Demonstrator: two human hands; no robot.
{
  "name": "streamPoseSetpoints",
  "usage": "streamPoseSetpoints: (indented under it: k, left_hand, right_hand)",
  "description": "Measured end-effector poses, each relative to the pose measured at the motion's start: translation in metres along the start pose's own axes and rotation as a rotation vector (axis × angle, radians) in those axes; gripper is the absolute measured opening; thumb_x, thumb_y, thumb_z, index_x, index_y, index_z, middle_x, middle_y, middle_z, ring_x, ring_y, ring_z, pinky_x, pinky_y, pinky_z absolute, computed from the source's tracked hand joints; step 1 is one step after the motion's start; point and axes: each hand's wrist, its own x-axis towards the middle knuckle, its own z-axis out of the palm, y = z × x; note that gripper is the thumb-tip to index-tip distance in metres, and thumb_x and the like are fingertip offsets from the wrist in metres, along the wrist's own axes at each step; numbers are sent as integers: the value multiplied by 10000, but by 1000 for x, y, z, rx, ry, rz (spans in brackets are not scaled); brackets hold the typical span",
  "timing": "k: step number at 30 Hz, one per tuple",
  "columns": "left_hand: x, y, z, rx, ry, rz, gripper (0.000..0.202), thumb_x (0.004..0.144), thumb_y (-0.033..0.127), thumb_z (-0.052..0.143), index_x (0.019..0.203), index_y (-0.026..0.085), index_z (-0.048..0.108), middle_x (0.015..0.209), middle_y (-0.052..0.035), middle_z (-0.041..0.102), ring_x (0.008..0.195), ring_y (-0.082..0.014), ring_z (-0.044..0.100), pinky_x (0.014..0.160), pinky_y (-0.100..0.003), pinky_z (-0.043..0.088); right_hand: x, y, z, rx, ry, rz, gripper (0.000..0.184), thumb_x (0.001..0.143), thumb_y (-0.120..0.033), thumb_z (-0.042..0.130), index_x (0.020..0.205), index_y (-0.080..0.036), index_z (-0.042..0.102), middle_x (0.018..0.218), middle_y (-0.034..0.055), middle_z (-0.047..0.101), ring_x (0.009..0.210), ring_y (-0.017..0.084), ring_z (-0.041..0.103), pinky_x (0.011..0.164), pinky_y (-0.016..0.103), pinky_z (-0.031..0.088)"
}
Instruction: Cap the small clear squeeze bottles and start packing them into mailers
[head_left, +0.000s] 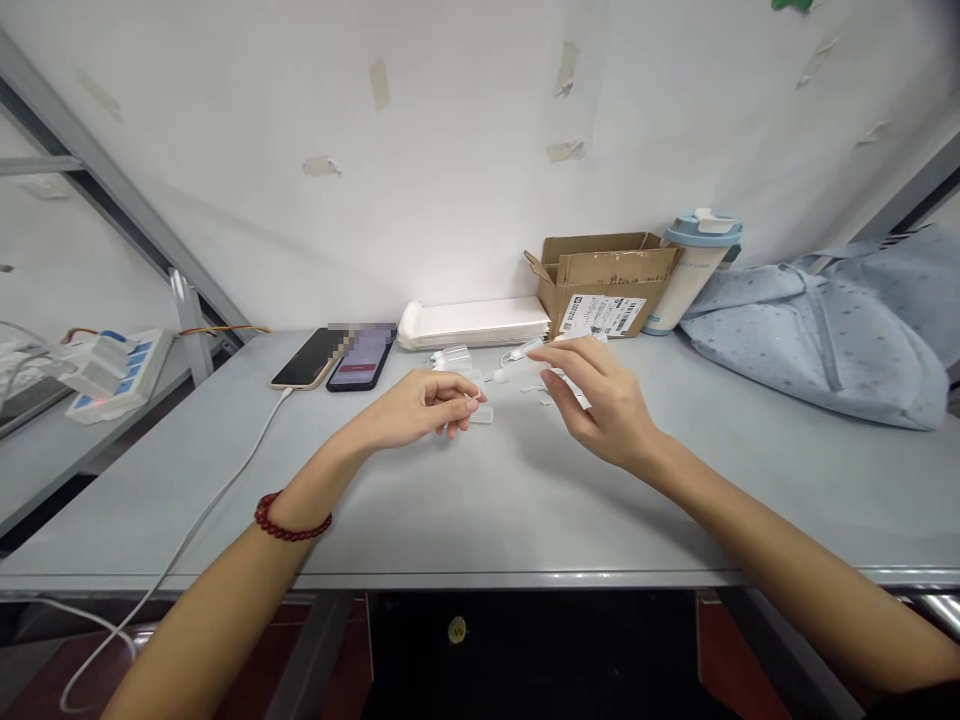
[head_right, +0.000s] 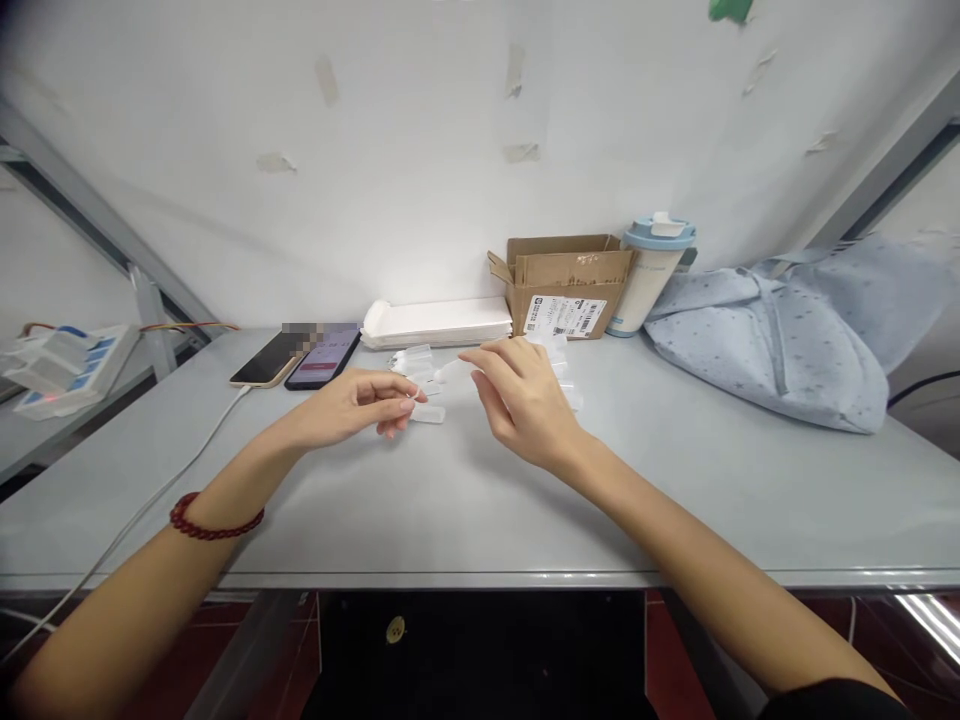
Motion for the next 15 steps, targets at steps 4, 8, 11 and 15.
streamPoseSetpoints:
  k: [4, 8, 11, 15]
  left_hand:
    - [2, -2, 7, -23, 18, 5, 265, 818, 379, 499, 755, 146, 608, 630, -2, 576, 560, -99, 530, 542, -210, 431]
    - [5, -4, 9, -48, 78, -4, 254, 818, 360, 507, 802, 129, 612, 647, -10, 575, 554, -97, 521, 539, -213, 432]
    - [5, -5, 11, -72, 120, 17, 256, 822, 355, 507, 839, 124, 616, 658, -12, 576, 553, -94, 516, 539, -214, 430]
    - [5, -6, 12, -81, 117, 20, 250, 821, 350, 514, 855, 125, 617, 657, -9, 570, 555, -95, 517, 539, -217, 431]
  right_hand:
    - [0, 1, 0, 10, -1, -8, 252, 872, -149, 400, 1065, -209, 551, 971, 83, 604, 904, 205, 547, 784, 375, 436]
    - [1, -3, -3, 76, 16, 42, 244, 874, -151, 405, 1060, -212, 549, 966, 74, 608, 889, 200, 555, 783, 366, 443]
    - [2, -4, -5, 113, 18, 71, 237, 871, -148, 413, 1051, -204, 557, 952, 72, 610, 845, 191, 562, 774, 361, 448]
    - [3, -4, -5, 142, 18, 67, 226, 864, -141, 425, 1035, -197, 561, 918, 72, 613, 807, 188, 560, 744, 358, 453]
